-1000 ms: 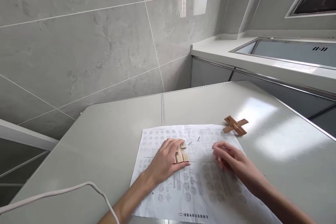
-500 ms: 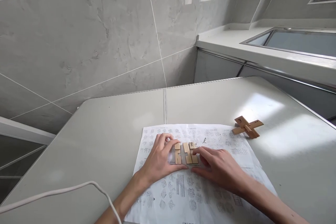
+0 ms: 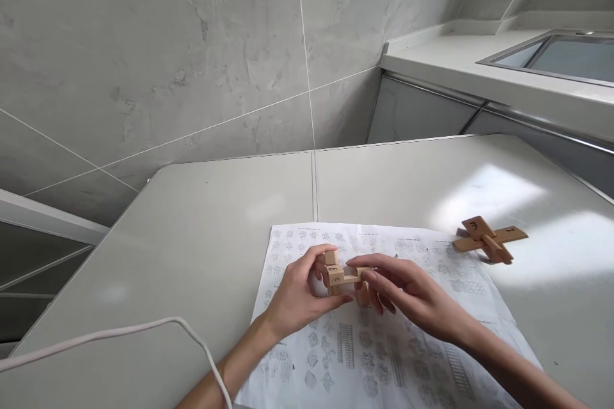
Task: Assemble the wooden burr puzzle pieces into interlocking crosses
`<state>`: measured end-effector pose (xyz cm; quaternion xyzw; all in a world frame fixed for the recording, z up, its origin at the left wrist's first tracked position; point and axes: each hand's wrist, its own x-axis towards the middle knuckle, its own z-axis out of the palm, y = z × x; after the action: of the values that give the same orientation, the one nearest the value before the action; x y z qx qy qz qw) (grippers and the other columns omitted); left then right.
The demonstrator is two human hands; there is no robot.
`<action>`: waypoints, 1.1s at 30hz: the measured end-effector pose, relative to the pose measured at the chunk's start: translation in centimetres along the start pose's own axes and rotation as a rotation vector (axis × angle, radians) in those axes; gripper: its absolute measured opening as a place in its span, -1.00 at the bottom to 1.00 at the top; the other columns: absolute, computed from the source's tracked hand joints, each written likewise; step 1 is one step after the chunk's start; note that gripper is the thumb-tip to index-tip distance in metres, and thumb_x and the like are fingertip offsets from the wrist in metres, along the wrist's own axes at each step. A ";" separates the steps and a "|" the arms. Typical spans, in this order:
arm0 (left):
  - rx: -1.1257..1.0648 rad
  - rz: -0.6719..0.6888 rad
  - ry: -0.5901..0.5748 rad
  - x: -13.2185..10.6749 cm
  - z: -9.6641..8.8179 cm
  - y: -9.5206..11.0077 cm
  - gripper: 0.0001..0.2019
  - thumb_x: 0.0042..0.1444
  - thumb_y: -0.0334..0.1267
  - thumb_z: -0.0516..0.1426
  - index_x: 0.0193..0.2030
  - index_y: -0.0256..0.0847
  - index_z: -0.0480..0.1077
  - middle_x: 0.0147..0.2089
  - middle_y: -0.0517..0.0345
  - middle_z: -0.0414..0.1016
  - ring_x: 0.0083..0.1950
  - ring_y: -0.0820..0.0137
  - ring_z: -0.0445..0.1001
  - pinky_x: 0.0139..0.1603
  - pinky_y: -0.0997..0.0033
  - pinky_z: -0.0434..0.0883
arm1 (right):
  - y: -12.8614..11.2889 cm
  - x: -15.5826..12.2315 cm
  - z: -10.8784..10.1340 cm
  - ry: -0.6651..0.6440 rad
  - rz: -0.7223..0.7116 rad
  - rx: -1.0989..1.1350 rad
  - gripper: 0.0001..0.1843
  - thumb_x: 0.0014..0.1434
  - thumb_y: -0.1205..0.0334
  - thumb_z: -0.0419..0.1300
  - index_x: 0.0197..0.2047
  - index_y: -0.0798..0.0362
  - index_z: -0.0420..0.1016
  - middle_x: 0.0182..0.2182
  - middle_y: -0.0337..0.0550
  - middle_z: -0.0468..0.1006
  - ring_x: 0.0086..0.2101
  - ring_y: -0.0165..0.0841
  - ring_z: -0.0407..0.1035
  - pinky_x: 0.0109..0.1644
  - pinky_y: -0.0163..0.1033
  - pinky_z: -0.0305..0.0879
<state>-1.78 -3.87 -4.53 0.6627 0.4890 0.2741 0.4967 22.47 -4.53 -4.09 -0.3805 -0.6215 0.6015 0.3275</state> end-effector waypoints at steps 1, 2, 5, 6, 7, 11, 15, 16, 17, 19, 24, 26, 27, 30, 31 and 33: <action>-0.008 -0.002 -0.011 0.0 0.0 0.0 -0.37 0.09 -0.07 0.49 0.24 -0.02 0.39 -0.05 0.13 0.59 -0.06 0.26 0.56 -0.03 0.27 0.49 | 0.4 0.2 0.4 0.012 0.004 0.009 -0.60 0.55 -0.11 0.09 0.17 -0.02 0.52 -0.41 -0.18 0.57 -0.43 -0.33 0.44 -0.34 -0.19 0.37; -0.012 -0.005 -0.020 0.0 0.1 0.1 -0.37 0.08 -0.06 0.49 0.23 -0.03 0.39 -0.06 0.15 0.59 -0.08 0.27 0.56 -0.06 0.29 0.49 | 0.8 0.3 0.8 0.038 0.008 0.014 -0.61 0.54 -0.11 0.10 0.16 -0.02 0.50 -0.44 -0.20 0.54 -0.44 -0.32 0.43 -0.34 -0.19 0.36; 0.011 -0.013 -0.021 -0.1 0.2 0.1 -0.33 0.02 0.01 0.51 0.21 -0.03 0.40 -0.07 0.17 0.59 -0.11 0.28 0.57 -0.11 0.31 0.49 | 2.0 0.1 1.6 0.102 0.010 0.011 -0.64 0.54 -0.10 0.10 0.10 -0.01 0.47 -0.46 -0.20 0.52 -0.46 -0.31 0.41 -0.36 -0.18 0.34; 0.025 -0.013 -0.018 -0.1 0.3 0.1 -0.31 0.00 0.03 0.52 0.21 -0.03 0.40 -0.07 0.18 0.60 -0.12 0.28 0.56 -0.12 0.31 0.49 | 2.4 0.0 1.8 0.107 0.004 -0.001 -0.65 0.54 -0.09 0.10 0.09 -0.01 0.47 -0.46 -0.19 0.53 -0.45 -0.30 0.42 -0.35 -0.17 0.35; 0.040 -0.012 -0.017 -0.2 0.4 0.0 -0.30 -0.01 0.03 0.52 0.21 -0.02 0.40 -0.08 0.18 0.60 -0.13 0.28 0.56 -0.11 0.31 0.50 | 2.8 -0.1 1.9 0.110 -0.003 -0.021 -0.66 0.53 -0.09 0.10 0.09 -0.01 0.46 -0.45 -0.17 0.54 -0.43 -0.28 0.44 -0.33 -0.16 0.36; 0.073 -0.008 -0.024 -0.5 0.7 -0.1 -0.29 -0.03 0.00 0.54 0.22 0.01 0.41 -0.03 0.18 0.63 -0.11 0.29 0.59 -0.04 0.27 0.52 | 3.8 -0.5 2.2 0.139 -0.041 -0.089 -0.68 0.49 -0.08 0.15 0.09 -0.02 0.45 -0.33 -0.06 0.63 -0.33 -0.20 0.51 -0.29 -0.13 0.37; 0.064 0.027 -0.013 -0.7 0.9 -0.1 -0.26 -0.03 -0.06 0.55 0.25 0.03 0.40 -0.02 0.20 0.63 -0.09 0.30 0.60 0.01 0.29 0.54 | 4.0 -0.4 2.4 0.157 -0.055 -0.086 -0.72 0.49 -0.02 0.14 0.03 0.00 0.45 -0.36 -0.08 0.62 -0.39 -0.25 0.47 -0.35 -0.17 0.31; 0.058 0.042 -0.014 -0.8 0.9 -0.1 -0.26 -0.03 -0.06 0.55 0.26 0.04 0.39 -0.02 0.21 0.63 -0.09 0.30 0.60 0.01 0.29 0.54 | 3.9 -0.4 2.4 0.156 -0.053 -0.079 -0.74 0.49 -0.01 0.15 0.02 0.00 0.45 -0.38 -0.09 0.61 -0.40 -0.26 0.45 -0.37 -0.18 0.30; 0.049 0.059 -0.018 -0.8 0.9 -0.2 -0.27 -0.02 -0.06 0.55 0.27 0.06 0.39 -0.02 0.21 0.63 -0.09 0.31 0.61 0.01 0.29 0.55 | 3.8 -0.3 2.4 0.153 -0.048 -0.068 -0.74 0.49 -0.01 0.15 0.00 0.00 0.45 -0.39 -0.10 0.61 -0.41 -0.27 0.45 -0.38 -0.19 0.30; 0.021 0.105 -0.033 -0.9 0.9 -0.3 -0.26 0.00 -0.07 0.54 0.29 0.09 0.37 0.00 0.20 0.63 -0.07 0.31 0.61 0.03 0.29 0.55 | 3.6 -0.3 2.3 0.141 -0.036 -0.031 -0.75 0.48 -0.01 0.16 -0.02 0.00 0.44 -0.37 -0.09 0.63 -0.41 -0.27 0.47 -0.37 -0.19 0.32; -0.060 0.204 -0.079 -0.8 1.1 -0.5 -0.20 0.03 -0.16 0.54 0.36 0.16 0.31 0.08 0.18 0.63 0.01 0.30 0.62 0.09 0.29 0.56 | 3.1 -0.1 1.9 0.141 -0.047 0.052 -0.78 0.48 0.01 0.18 -0.05 -0.01 0.46 -0.32 -0.05 0.68 -0.34 -0.23 0.57 -0.30 -0.17 0.46; -0.077 0.217 -0.087 -0.7 1.1 -0.5 -0.22 0.06 -0.20 0.53 0.36 0.17 0.30 0.08 0.18 0.63 0.01 0.32 0.63 0.09 0.30 0.57 | 2.9 -0.1 1.7 0.149 -0.052 0.071 -0.79 0.48 0.02 0.18 -0.04 -0.01 0.46 -0.29 -0.04 0.70 -0.32 -0.23 0.61 -0.25 -0.16 0.50; -0.081 0.220 -0.086 -0.7 1.1 -0.6 -0.23 0.07 -0.21 0.52 0.36 0.17 0.31 0.07 0.19 0.64 0.00 0.33 0.63 0.09 0.31 0.57 | 2.8 -0.1 1.7 0.150 -0.052 0.079 -0.79 0.48 0.02 0.18 -0.04 -0.01 0.46 -0.26 -0.04 0.71 -0.31 -0.23 0.62 -0.24 -0.16 0.52; -0.092 0.223 -0.077 -0.6 1.1 -0.6 -0.24 0.05 -0.23 0.53 0.35 0.15 0.34 0.05 0.20 0.64 -0.04 0.34 0.63 0.09 0.32 0.58 | 2.5 -0.1 1.5 0.143 -0.047 0.092 -0.79 0.49 0.03 0.19 -0.02 -0.01 0.47 -0.25 -0.05 0.72 -0.30 -0.25 0.64 -0.24 -0.19 0.53; -0.098 0.220 -0.076 -0.6 1.1 -0.6 -0.23 0.04 -0.22 0.53 0.35 0.14 0.36 0.03 0.20 0.64 -0.04 0.34 0.64 0.09 0.31 0.58 | 2.4 0.0 1.5 0.142 -0.046 0.091 -0.79 0.49 0.03 0.19 -0.01 -0.01 0.47 -0.26 -0.06 0.73 -0.31 -0.26 0.64 -0.24 -0.20 0.53; -0.109 0.201 -0.073 -0.6 1.1 -0.5 -0.24 0.03 -0.20 0.53 0.34 0.12 0.38 0.02 0.19 0.65 -0.04 0.32 0.64 0.11 0.29 0.58 | 2.3 0.0 1.6 0.142 -0.043 0.088 -0.78 0.49 0.03 0.19 0.01 0.00 0.47 -0.29 -0.09 0.72 -0.31 -0.27 0.64 -0.26 -0.22 0.52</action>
<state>-1.28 -4.87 -5.30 0.6899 0.3859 0.3245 0.5195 21.30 -5.31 -6.52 -0.3939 -0.5777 0.5925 0.4001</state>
